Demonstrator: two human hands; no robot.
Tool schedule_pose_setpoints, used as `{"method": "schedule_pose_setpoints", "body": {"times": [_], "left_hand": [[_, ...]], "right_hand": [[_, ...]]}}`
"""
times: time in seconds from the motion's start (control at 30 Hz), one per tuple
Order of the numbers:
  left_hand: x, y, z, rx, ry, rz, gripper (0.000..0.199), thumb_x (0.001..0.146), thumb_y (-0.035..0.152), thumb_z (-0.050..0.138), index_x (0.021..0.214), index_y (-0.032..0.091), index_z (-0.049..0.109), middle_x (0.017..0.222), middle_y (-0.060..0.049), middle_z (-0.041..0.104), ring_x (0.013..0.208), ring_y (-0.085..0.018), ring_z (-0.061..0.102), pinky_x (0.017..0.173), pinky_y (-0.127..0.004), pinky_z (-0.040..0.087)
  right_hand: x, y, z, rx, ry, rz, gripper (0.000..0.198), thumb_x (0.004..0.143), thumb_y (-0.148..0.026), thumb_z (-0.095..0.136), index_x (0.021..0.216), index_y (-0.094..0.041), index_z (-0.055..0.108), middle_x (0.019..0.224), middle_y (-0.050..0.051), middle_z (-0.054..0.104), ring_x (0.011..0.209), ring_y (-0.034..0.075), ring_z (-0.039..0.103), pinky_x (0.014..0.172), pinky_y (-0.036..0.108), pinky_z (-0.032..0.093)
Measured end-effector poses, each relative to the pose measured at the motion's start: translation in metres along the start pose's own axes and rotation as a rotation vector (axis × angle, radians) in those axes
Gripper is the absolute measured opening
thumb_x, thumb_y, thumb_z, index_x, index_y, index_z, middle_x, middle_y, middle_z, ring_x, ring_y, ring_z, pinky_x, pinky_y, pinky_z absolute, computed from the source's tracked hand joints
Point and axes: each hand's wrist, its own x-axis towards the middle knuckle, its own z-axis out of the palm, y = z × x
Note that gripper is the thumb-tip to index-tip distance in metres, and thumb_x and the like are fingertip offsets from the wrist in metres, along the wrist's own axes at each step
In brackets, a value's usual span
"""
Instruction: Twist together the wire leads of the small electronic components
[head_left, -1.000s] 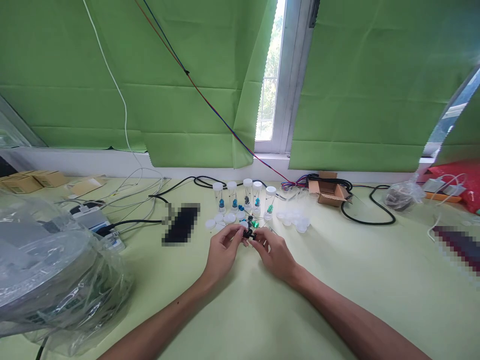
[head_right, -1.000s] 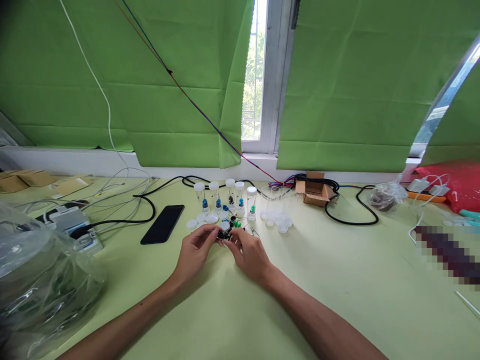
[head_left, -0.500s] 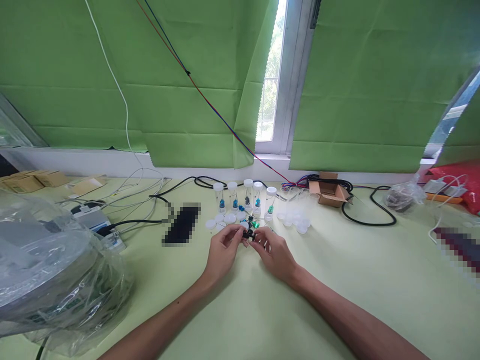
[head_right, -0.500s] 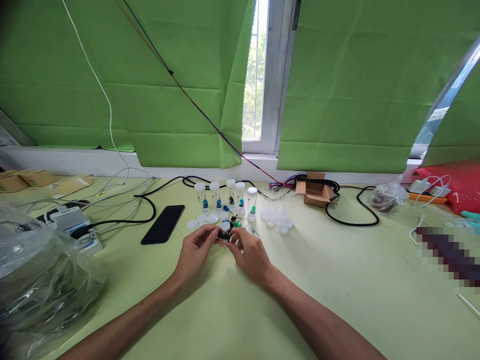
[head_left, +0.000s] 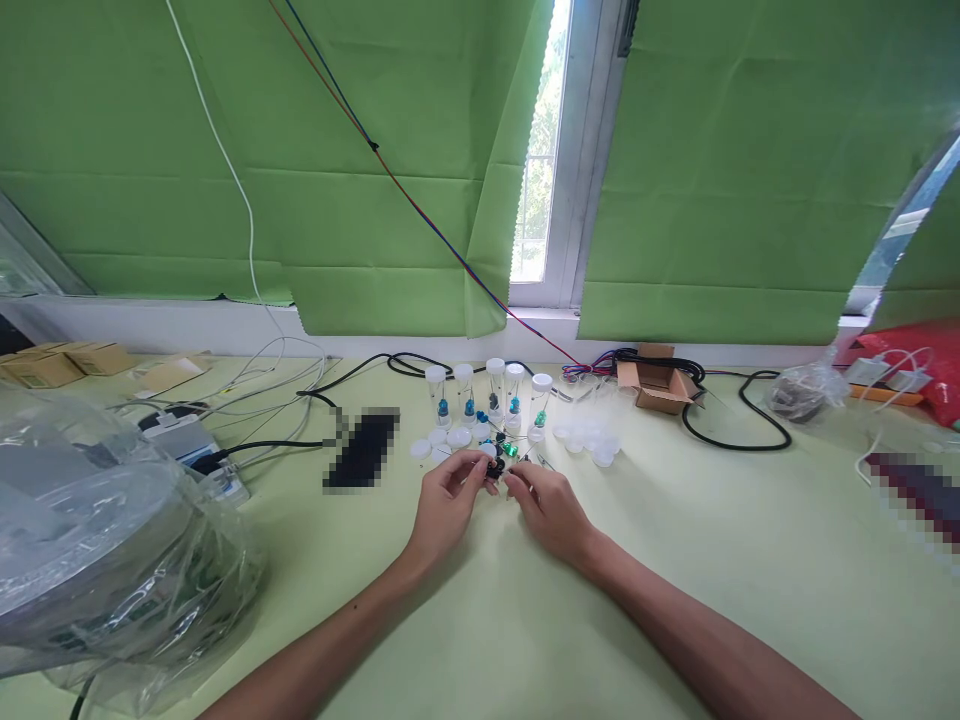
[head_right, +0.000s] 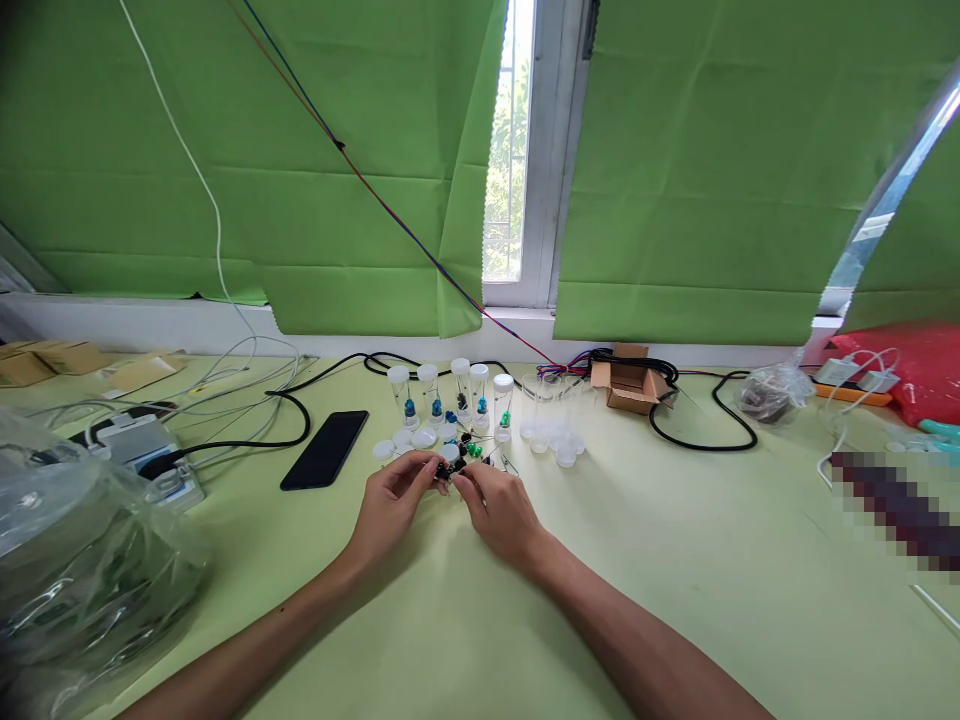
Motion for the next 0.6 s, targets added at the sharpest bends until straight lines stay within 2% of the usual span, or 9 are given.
{"method": "schedule_pose_setpoints", "body": {"times": [0.07,0.17,0.47,0.6], "left_hand": [[-0.0003,0.0008,0.0,0.014,0.015,0.001,0.019,0.084,0.035,0.062,0.086,0.017,0.067,0.079,-0.003,0.067,0.067,-0.016,0.063,0.071,-0.029,0.052],[-0.0007,0.0008,-0.0007,0.026,0.027,0.002,0.019,0.083,0.036,0.062,0.087,0.018,0.068,0.08,-0.003,0.067,0.069,-0.017,0.063,0.072,-0.029,0.052],[-0.0004,-0.0013,-0.0007,0.007,0.0,0.007,0.019,0.084,0.036,0.061,0.087,0.018,0.068,0.079,-0.003,0.067,0.067,-0.017,0.063,0.071,-0.03,0.052],[-0.001,-0.0009,-0.0002,0.004,-0.006,0.003,0.019,0.084,0.035,0.061,0.087,0.017,0.067,0.079,-0.003,0.066,0.066,-0.016,0.062,0.07,-0.029,0.052]], "right_hand": [[-0.0001,-0.0003,0.0005,0.03,0.017,0.01,0.016,0.096,-0.031,0.047,0.098,-0.02,0.058,0.074,0.001,0.062,0.059,0.013,0.053,0.057,0.024,0.043],[-0.001,0.0007,0.0018,0.075,0.04,-0.001,0.02,0.092,-0.031,0.054,0.109,-0.02,0.054,0.078,0.001,0.064,0.058,0.012,0.054,0.055,0.023,0.045],[-0.0009,0.0006,0.0002,0.04,0.005,-0.022,0.012,0.095,-0.026,0.048,0.097,-0.02,0.057,0.079,0.002,0.064,0.063,0.014,0.054,0.059,0.025,0.044],[-0.0003,-0.0001,-0.0004,-0.001,-0.012,-0.013,0.021,0.097,-0.025,0.043,0.082,-0.02,0.057,0.071,0.001,0.061,0.061,0.014,0.053,0.06,0.024,0.042]]}}
